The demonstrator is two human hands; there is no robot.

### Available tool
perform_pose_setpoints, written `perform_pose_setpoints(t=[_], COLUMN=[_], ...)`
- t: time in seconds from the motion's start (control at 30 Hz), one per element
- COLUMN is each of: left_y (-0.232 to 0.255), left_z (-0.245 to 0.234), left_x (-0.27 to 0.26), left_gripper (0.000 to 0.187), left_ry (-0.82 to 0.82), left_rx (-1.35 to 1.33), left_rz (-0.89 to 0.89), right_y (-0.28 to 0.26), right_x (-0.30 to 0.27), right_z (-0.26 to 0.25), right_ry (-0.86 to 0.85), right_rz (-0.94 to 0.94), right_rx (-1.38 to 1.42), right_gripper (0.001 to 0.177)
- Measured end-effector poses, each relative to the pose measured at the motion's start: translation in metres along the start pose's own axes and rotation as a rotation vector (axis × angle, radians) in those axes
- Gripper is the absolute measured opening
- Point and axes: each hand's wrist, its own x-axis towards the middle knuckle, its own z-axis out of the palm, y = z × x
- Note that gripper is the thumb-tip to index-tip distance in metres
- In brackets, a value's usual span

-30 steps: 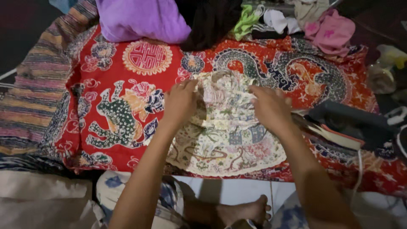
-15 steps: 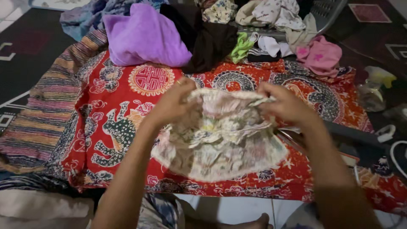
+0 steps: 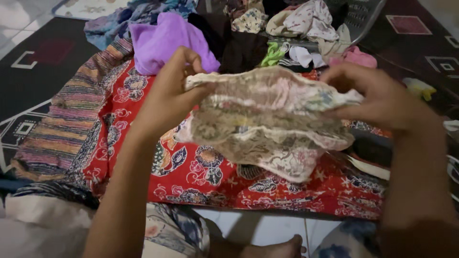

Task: The person irons a small floral-patterned garment on a red patterned cloth spread on the floor. They repeatedly smooth the fabric with their hands and use a handheld iron to press different sections of the item.

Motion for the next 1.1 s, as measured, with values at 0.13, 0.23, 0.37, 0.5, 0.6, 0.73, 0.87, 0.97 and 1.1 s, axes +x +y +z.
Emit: perform_pose_setpoints(t=[0.13, 0.23, 0.37, 0.5, 0.6, 0.73, 0.87, 0.97, 1.1], left_y=[0.020, -0.002, -0.076, -0.141, -0.163, -0.164, -0.156, -0.161, -0.163], left_z=[-0.014, -0.013, -0.003, 0.016, 0.046, 0.099, 0.123, 0.122, 0.120], left_x=[-0.022, -0.017, 0.016, 0.017, -0.010, -0.066, -0.129, -0.148, -0.156], left_gripper=[0.033, 0.029, 0.028, 0.048, 0.042, 0.027, 0.072, 0.078, 0.070], left_ry=[-0.064, -0.011, 0.006, 0.090, 0.112, -0.139, -0.343, -0.363, -0.368], left_rx=[-0.208, -0.201, 0.150, 0.723, 0.795, 0.689, 0.783, 0.794, 0.859], left_rz=[0.014, -0.101, -0.141, 0.018, -0.032, 0.003, -0.078, -0.031, 0.035], right_y=[-0.021, -0.016, 0.014, 0.053, 0.078, 0.088, 0.082, 0.078, 0.085], right_x=[-0.020, -0.011, 0.042, 0.074, 0.068, 0.030, 0.006, -0.014, -0.028], right_z=[-0.010, 0.003, 0.044, 0.095, 0.127, 0.175, 0.222, 0.242, 0.239], right_ry=[0.035, 0.093, 0.134, 0.127, 0.146, 0.066, -0.310, -0.366, -0.324], right_rz=[-0.210, -0.015, 0.070, 0.173, 0.143, 0.136, 0.317, 0.312, 0.222], right_rx=[0.070, 0.225, -0.100, -0.296, -0.256, -0.211, -0.380, -0.505, -0.514], right_gripper=[0.052, 0.052, 0.055, 0.075, 0.070, 0.062, 0.062, 0.069, 0.078])
